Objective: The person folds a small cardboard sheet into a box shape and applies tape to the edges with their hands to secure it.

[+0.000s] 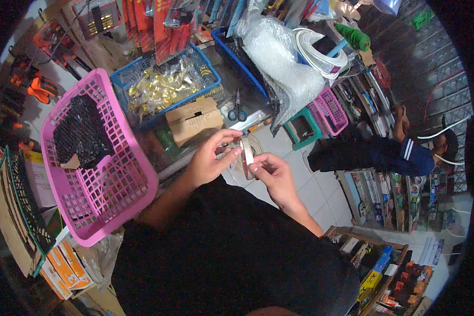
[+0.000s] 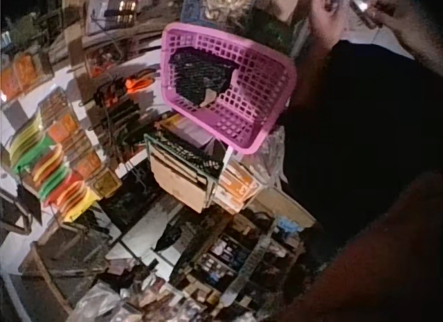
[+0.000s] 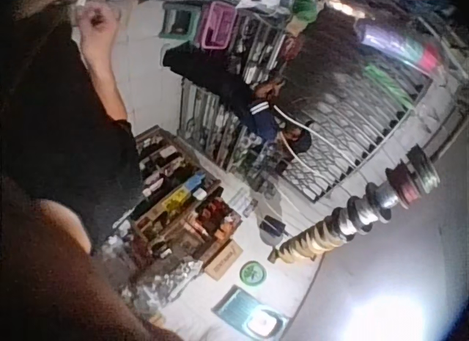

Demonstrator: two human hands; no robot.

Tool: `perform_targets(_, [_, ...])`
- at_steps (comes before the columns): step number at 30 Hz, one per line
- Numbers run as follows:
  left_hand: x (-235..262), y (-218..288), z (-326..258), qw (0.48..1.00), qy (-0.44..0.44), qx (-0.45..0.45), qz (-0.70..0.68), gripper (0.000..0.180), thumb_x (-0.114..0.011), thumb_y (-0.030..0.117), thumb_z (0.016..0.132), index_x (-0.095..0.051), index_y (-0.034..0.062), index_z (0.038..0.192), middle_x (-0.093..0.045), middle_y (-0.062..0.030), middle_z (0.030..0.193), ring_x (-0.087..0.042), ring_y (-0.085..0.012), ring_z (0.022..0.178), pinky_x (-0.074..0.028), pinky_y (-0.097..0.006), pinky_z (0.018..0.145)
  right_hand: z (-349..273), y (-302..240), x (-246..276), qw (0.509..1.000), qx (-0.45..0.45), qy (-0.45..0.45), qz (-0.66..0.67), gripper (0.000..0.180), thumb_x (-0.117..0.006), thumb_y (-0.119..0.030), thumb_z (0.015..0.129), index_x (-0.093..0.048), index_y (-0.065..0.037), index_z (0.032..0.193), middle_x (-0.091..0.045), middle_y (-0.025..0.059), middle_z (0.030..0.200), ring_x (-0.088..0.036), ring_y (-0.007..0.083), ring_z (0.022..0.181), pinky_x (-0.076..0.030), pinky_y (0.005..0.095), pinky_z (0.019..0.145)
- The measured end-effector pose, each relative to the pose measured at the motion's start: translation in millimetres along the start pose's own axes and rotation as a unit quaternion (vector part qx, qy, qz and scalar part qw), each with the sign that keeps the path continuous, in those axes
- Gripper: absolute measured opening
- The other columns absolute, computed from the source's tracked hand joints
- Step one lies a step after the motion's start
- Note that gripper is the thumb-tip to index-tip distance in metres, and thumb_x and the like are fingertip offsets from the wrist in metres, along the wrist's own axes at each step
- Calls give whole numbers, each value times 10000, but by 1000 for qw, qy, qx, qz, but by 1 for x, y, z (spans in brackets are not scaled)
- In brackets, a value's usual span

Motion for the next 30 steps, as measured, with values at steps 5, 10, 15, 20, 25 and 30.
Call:
perform_targets(5, [6,-9,4,1000,13,19,5,252,-597,138,833,-538,44,1059,-582,-52,1019,-541,-127,973,-433,-273,785,0,5,-9,999,-16,-30,9,96,-623,-100,824,-593,-26,876,-565,-31,748,-493,41,676,-391,197,611])
perform_targets(10, [13,-11,5,999,38,18,23,182,-620,137,813,-578,29,953,-609,-38,899,-562,-92,852,-446,-246,724,5,7,-12,998,-3,-59,-32,89,-614,-75,822,-586,-23,888,-575,-20,750,-514,44,692,-407,197,625])
perform_targets(15, [18,-8,4,998,54,28,30,160,-634,123,798,-586,17,906,-620,-40,865,-571,-83,799,-462,-236,672,7,8,-19,996,-15,-84,-35,90,-615,-38,810,-584,-22,893,-592,-8,766,-529,53,703,-417,201,641])
perform_targets(20, [21,-5,3,996,62,30,52,150,-644,119,785,-597,10,876,-625,-45,851,-575,-87,789,-473,-242,673,9,7,-20,992,-3,-111,-58,92,-622,-39,805,-585,-22,888,-594,-4,765,-529,58,698,-413,203,644])
perform_targets(25, [24,-9,4,997,46,18,52,147,-645,111,782,-608,8,879,-605,-39,893,-569,-95,810,-478,-251,692,14,10,-19,987,-18,-132,-94,92,-641,-51,793,-591,-26,865,-594,-9,769,-519,55,708,-407,211,655])
perform_targets(30, [28,-6,0,996,53,4,65,122,-633,98,791,-604,6,866,-573,-41,939,-555,-118,865,-476,-263,726,15,10,-21,983,-17,-144,-113,95,-657,-66,783,-597,-32,847,-586,-18,770,-501,53,700,-405,213,659])
Point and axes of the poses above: each hand's wrist, its own z-axis towards the middle knuckle, its own x-axis out of the back of the hand, y = z × x, the point moved 7 cm from there along z, towards the middle knuckle
